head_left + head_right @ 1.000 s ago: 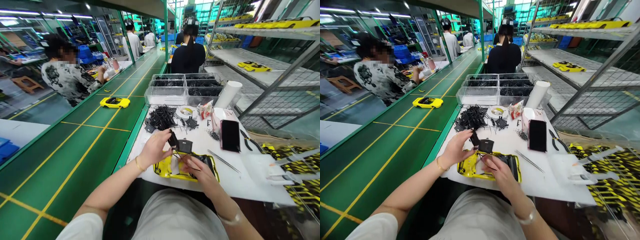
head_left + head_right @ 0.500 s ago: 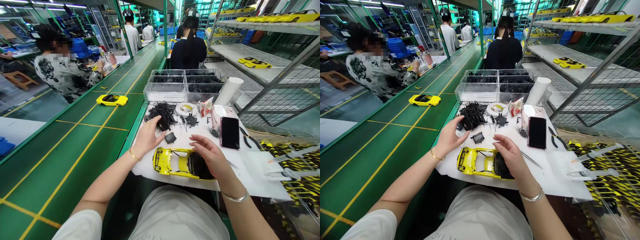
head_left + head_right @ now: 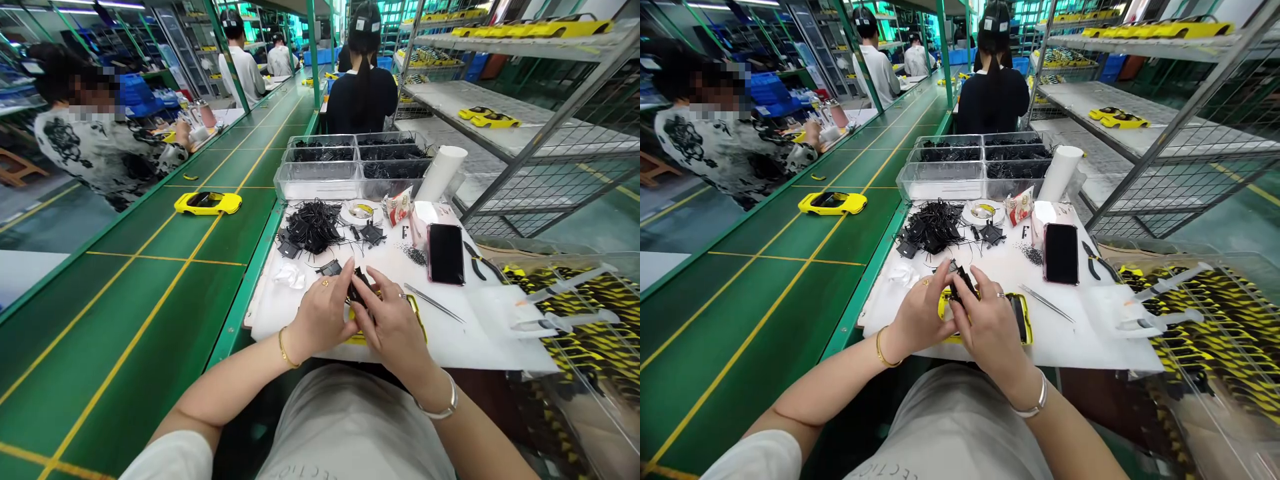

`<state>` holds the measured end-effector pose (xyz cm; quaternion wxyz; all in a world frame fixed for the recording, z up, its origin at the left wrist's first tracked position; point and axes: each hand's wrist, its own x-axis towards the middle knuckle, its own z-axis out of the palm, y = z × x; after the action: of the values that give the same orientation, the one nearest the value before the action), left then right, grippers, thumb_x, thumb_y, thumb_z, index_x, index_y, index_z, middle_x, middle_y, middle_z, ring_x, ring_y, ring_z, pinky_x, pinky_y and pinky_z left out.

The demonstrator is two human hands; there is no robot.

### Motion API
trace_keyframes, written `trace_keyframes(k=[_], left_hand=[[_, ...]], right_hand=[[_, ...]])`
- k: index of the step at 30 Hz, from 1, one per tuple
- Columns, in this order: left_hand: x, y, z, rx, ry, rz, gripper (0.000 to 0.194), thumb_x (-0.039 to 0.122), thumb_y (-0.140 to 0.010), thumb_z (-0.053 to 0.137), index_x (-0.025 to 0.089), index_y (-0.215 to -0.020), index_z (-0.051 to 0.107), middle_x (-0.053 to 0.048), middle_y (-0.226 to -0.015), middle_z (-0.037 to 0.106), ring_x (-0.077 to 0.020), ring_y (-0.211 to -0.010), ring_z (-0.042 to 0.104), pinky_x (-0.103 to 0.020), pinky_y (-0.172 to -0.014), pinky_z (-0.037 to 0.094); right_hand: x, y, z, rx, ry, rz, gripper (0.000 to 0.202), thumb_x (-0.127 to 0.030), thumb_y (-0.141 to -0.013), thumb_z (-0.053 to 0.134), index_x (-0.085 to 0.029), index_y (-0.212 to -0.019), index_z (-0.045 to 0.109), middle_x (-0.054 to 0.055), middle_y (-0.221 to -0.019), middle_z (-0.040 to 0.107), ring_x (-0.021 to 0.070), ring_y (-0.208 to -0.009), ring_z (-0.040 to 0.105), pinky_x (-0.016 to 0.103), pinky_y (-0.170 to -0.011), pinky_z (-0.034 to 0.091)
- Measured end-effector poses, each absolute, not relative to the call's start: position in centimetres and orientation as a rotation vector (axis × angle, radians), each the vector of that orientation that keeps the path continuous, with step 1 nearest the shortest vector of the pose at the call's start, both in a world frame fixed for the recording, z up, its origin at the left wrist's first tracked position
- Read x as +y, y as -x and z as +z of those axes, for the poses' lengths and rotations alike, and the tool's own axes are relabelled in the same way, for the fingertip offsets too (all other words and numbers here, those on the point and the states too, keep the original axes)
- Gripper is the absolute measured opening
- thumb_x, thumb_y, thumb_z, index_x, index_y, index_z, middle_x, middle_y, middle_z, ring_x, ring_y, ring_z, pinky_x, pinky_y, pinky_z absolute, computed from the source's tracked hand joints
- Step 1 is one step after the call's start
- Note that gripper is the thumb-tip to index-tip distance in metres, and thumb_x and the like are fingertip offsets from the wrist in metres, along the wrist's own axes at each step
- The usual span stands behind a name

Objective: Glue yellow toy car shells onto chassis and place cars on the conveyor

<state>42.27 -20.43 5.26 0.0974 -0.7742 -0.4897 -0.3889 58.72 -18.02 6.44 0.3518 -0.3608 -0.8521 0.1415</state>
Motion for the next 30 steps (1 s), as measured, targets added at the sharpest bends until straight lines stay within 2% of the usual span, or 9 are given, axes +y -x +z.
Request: trace_keyframes(k=[2, 4, 7, 10, 13, 16, 20, 24, 30], left_hand=[[-20.4, -42.3, 5.2, -1.412, 2.302, -1.166, 0.067, 0.025, -0.084, 0.058, 0.011, -0.145, 0.034, -0.019, -0.117, 0.068, -0.0274, -0.104, 0.068, -0.04, -0.085, 0.059], [-20.4, -42.2, 5.2, -1.334, 2.3, -1.193, 0.059, 0.024, -0.084, 0.062, 0.013, -0.138, 0.044, -0.019, -0.122, 0.066, -0.0271, -0.111, 0.066, -0.039, -0.091, 0.058], [-20.4, -42.2, 5.1, -1.207, 2.362, -1.225, 0.055, 0.024, -0.083, 0.065, 0.009, -0.134, 0.048, -0.02, -0.123, 0.065, -0.027, -0.116, 0.063, -0.039, -0.096, 0.057], [-20.6, -42.2, 4.9, -1.122, 2.417, -1.181, 0.052, 0.029, -0.086, 0.064, 0.008, -0.131, 0.052, -0.023, -0.129, 0.061, -0.0304, -0.127, 0.055, -0.043, -0.1, 0.054], [-20.8, -42.0, 4.6, -1.081, 2.356, -1.078, 0.051, 0.037, -0.087, 0.064, 0.009, -0.129, 0.054, -0.023, -0.139, 0.053, -0.0337, -0.141, 0.038, -0.049, -0.106, 0.048], [-21.1, -41.6, 4.5, -0.923, 2.398, -0.949, 0.039, 0.024, -0.091, 0.059, 0.011, -0.128, 0.055, -0.018, -0.143, 0.052, -0.0289, -0.146, 0.031, -0.044, -0.113, 0.041], [-21.1, -41.1, 5.1, -0.747, 2.518, -0.761, 0.035, 0.018, -0.095, 0.051, 0.012, -0.128, 0.057, -0.013, -0.136, 0.061, -0.0231, -0.138, 0.046, -0.04, -0.116, 0.038], [-21.0, -40.8, 5.4, -0.681, 2.537, -0.758, 0.031, 0.014, -0.096, 0.044, 0.009, -0.121, 0.062, -0.011, -0.122, 0.071, -0.0218, -0.122, 0.062, -0.038, -0.11, 0.046], [-20.7, -38.8, 5.7, -0.744, 2.552, -0.768, 0.027, 0.012, -0.097, 0.044, 0.013, -0.116, 0.063, -0.01, -0.113, 0.074, -0.0197, -0.115, 0.066, -0.037, -0.101, 0.053]], right_hand=[[-18.1, -59.4, 6.8, -2.13, 0.882, 0.513, 0.036, -0.03, -0.095, 0.052, -0.022, -0.128, 0.061, 0.016, -0.138, 0.052, 0.0268, -0.104, 0.061, 0.046, -0.088, 0.053], [-18.0, -60.1, 7.1, -1.917, 0.914, 0.713, 0.031, -0.03, -0.095, 0.052, -0.025, -0.125, 0.061, 0.012, -0.13, 0.057, 0.0219, -0.099, 0.062, 0.041, -0.088, 0.053], [-17.7, -60.6, 7.2, -1.649, 1.012, 1.207, 0.029, -0.037, -0.092, 0.056, -0.024, -0.118, 0.06, 0.004, -0.092, 0.065, 0.0149, -0.071, 0.061, 0.031, -0.066, 0.054], [-17.3, -60.7, 7.0, -1.446, 0.985, 1.598, 0.034, -0.041, -0.085, 0.065, -0.022, -0.113, 0.059, -0.004, -0.07, 0.055, 0.0107, -0.056, 0.055, 0.026, -0.054, 0.049], [-17.3, -60.7, 6.8, -1.362, 1.004, 1.666, 0.037, -0.037, -0.08, 0.069, -0.021, -0.111, 0.058, -0.006, -0.069, 0.055, 0.0095, -0.054, 0.054, 0.025, -0.053, 0.047], [-17.3, -60.7, 6.6, -1.359, 1.024, 1.709, 0.038, -0.033, -0.076, 0.071, -0.02, -0.109, 0.06, -0.005, -0.07, 0.057, 0.0099, -0.056, 0.056, 0.025, -0.054, 0.048], [-17.5, -60.8, 6.2, -1.312, 1.009, 1.801, 0.041, -0.032, -0.073, 0.072, -0.02, -0.11, 0.06, -0.001, -0.078, 0.062, 0.012, -0.067, 0.06, 0.028, -0.063, 0.053], [-17.7, -60.9, 6.0, -1.226, 0.982, 1.924, 0.043, -0.034, -0.076, 0.072, -0.02, -0.114, 0.061, -0.002, -0.077, 0.061, 0.0105, -0.064, 0.059, 0.027, -0.062, 0.053], [-17.5, -62.4, 5.6, -1.282, 1.024, 1.856, 0.044, -0.045, -0.087, 0.062, -0.02, -0.122, 0.06, 0.006, -0.096, 0.068, 0.0126, -0.068, 0.062, 0.028, -0.06, 0.052]])
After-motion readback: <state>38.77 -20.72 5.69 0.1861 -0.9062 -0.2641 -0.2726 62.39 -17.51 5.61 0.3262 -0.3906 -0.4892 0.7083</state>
